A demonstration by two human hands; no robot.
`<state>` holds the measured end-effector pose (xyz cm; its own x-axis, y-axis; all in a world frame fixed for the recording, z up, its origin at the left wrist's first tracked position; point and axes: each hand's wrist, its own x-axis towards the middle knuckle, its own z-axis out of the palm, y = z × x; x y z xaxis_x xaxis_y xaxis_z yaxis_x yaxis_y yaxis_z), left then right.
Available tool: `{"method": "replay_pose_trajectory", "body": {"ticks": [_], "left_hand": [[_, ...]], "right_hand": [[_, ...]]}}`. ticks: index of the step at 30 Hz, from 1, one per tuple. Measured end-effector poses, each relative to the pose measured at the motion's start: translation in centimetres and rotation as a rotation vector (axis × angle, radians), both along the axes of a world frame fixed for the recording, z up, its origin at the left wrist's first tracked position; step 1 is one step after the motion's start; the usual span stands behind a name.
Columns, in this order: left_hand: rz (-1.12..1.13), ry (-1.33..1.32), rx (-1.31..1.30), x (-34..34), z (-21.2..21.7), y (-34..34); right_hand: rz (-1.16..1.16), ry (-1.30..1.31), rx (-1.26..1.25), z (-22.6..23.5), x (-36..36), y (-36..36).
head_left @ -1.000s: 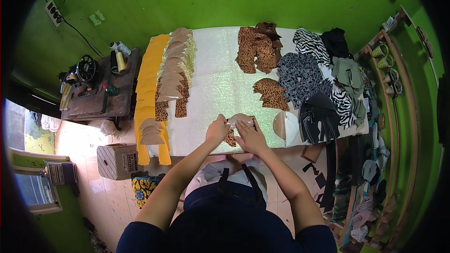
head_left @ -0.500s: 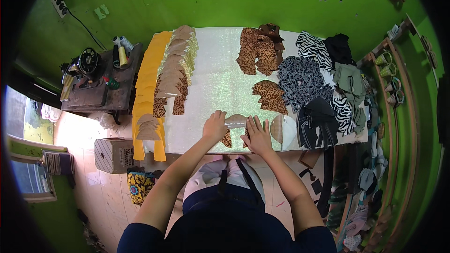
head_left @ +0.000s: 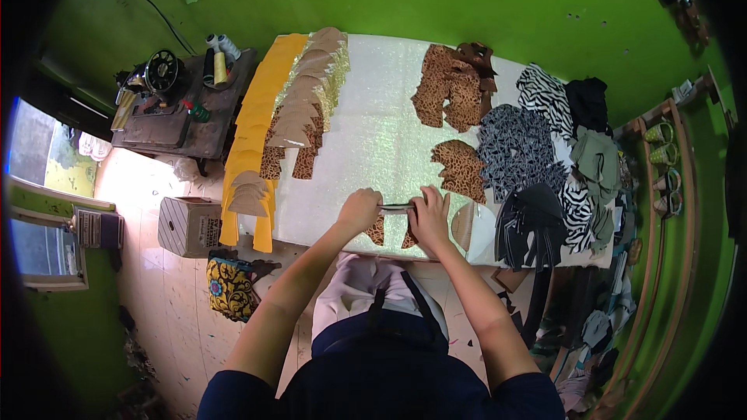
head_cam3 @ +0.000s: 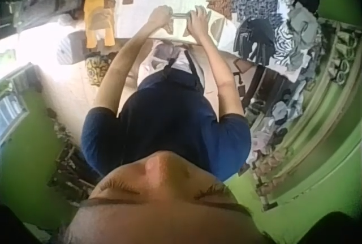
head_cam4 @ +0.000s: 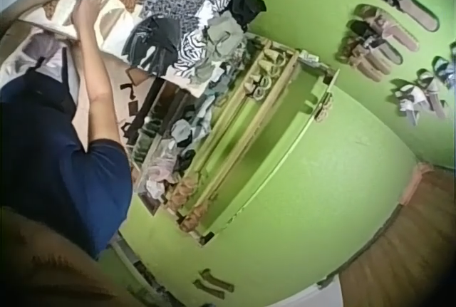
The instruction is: Sorting and arranging various fabric components for assembly on a work table.
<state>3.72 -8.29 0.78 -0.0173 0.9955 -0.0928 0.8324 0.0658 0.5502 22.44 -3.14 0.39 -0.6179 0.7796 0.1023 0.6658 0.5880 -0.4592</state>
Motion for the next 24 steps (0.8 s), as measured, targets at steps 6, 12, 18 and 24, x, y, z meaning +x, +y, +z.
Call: {"method": "replay_pose_trajectory", "body": {"ticks": [6, 12, 18, 24], "left_hand": [[0.214, -0.407, -0.13, -4.4, 2.0, -1.0], [0.424, -0.361, 0.043, -15.0, 1.3, -2.8], [0.568, -0.252, 0.074, -22.9, 0.8, -3.4], [0.556, -0.184, 0.061, -25.3, 0.9, -2.3]], "right_hand": [[0.045, 0.199, -0.18, 1.3, -4.3, 1.5], [-0.09, 0.59, -0.582, 0.4, -14.9, 0.9], [-0.164, 0.526, -0.577, 0.9, -24.2, 0.1], [-0.135, 0.531, -0.165, -1.0, -27.6, 0.1]]}}
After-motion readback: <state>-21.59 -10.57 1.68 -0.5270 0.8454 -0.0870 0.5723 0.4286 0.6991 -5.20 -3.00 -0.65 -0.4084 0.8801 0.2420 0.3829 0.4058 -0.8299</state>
